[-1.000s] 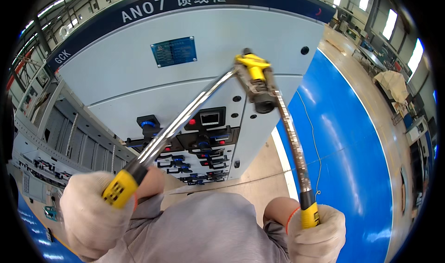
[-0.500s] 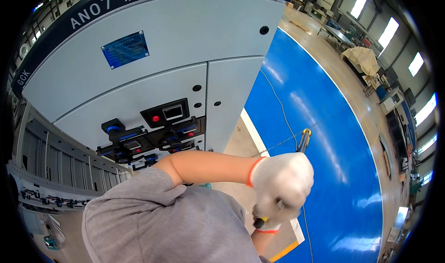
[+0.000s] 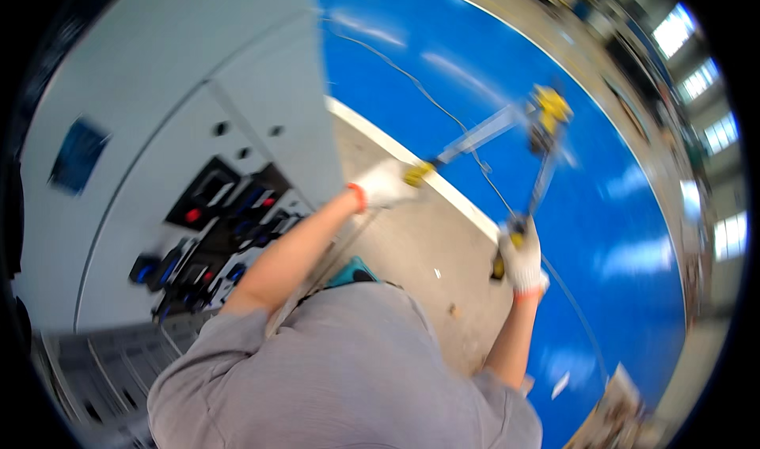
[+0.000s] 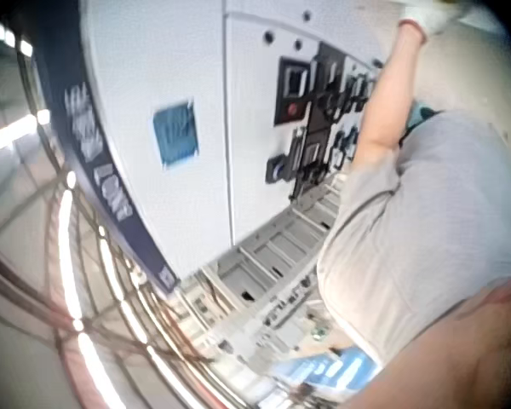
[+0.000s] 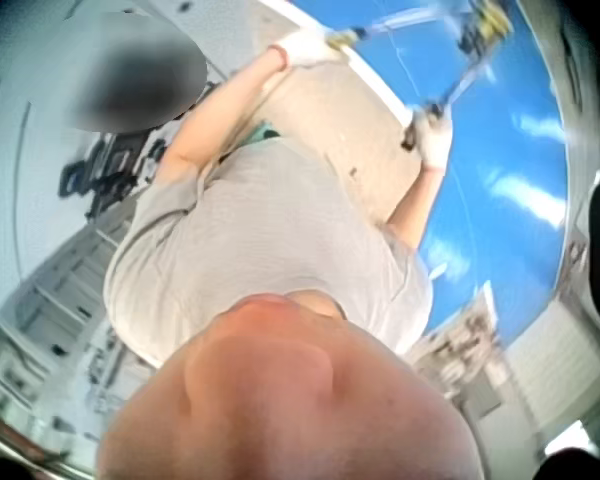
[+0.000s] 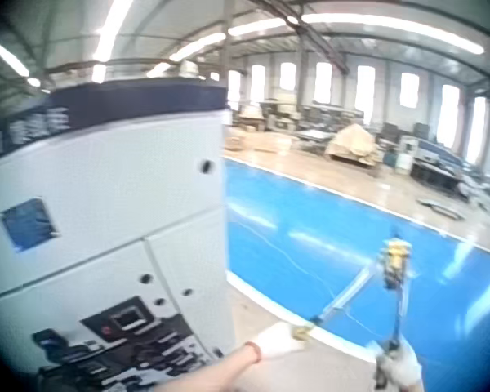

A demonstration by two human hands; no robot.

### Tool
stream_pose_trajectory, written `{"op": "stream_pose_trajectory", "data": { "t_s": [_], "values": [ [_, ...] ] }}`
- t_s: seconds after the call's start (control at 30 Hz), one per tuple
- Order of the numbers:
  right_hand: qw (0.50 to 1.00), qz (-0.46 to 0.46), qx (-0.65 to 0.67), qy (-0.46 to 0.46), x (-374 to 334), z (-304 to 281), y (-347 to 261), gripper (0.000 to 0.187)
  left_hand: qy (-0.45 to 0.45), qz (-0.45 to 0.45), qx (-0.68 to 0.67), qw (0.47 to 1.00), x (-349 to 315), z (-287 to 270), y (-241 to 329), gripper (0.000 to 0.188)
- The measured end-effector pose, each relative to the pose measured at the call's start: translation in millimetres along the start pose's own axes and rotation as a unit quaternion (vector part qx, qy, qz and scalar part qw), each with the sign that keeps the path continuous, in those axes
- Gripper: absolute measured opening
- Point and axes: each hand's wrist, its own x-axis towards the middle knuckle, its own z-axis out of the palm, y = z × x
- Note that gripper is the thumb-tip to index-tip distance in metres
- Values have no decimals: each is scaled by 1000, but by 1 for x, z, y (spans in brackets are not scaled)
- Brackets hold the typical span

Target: The person uses a torque wrench to tighten screws on blue metal plates mounted on electrical cabinets. They move between two cabinets, retrieve screws from a plastic bag, and secure the plates in place.

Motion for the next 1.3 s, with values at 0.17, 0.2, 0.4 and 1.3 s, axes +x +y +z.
{"op": "stream_pose_trajectory", "data": {
  "t_s": [0.17, 0.2, 0.4, 1.3],
  "values": [
    [910, -129, -330, 216, 85, -132, 63, 20, 213, -118, 231, 942, 14, -36, -17, 42],
    [854, -185, -406, 268, 89, -162, 77, 19, 276, 6, 303, 912, 22, -55, -47, 37],
    [874, -140, -391, 253, 65, -180, 98, 21, 296, 102, 383, 869, 0, -62, -52, 26],
    [704, 331, 626, -57, -27, 311, 141, 27, 231, 112, 144, 956, -134, 101, -128, 48]
  ]
}}
